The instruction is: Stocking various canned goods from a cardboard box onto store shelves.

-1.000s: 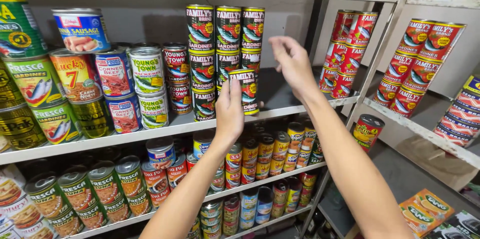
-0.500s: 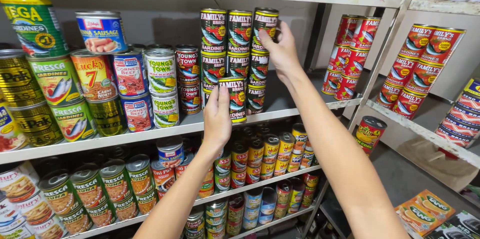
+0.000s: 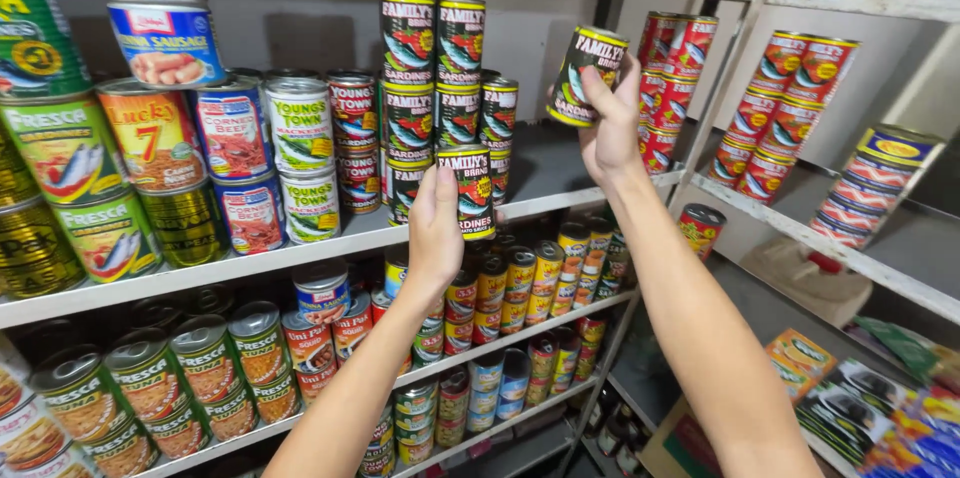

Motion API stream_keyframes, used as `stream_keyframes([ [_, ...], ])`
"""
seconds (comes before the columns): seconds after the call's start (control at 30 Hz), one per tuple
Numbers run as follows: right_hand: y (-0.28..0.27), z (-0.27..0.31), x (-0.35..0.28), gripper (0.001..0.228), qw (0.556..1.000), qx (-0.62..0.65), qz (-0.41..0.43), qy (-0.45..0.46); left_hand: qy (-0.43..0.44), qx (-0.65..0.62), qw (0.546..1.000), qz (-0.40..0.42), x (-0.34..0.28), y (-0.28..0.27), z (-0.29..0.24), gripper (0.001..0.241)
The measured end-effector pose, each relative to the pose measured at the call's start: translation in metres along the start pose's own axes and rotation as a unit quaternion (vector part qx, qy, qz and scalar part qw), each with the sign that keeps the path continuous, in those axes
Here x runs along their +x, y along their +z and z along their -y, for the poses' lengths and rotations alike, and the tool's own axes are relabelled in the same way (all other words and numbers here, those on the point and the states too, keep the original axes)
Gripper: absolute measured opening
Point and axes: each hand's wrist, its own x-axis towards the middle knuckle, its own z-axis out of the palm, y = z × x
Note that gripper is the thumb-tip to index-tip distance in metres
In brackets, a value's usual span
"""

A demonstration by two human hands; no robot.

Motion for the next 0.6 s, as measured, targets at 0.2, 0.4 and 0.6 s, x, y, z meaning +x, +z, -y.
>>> stream_keyframes([
  [0.2,-0.009,0.021,-0.075,0.043,0.995,-0.059,0.013,0.082,-0.039,-0.073,0.995,0.05,-0.005,0.02,0.029,0.051],
  [0.4,-0.015,0.049,-0.162,0.057,0.981,-0.169,-0.038,0.083,-0.064,-0.085,0.991,0.085,-0.031,0.052,0.077,0.054],
  [0.6,-0.063,0.09,-0.272,0.063,0.957,-0.253,-0.101,0.1,-0.15,-0.147,0.961,0.178,-0.102,0.109,0.139,0.054],
])
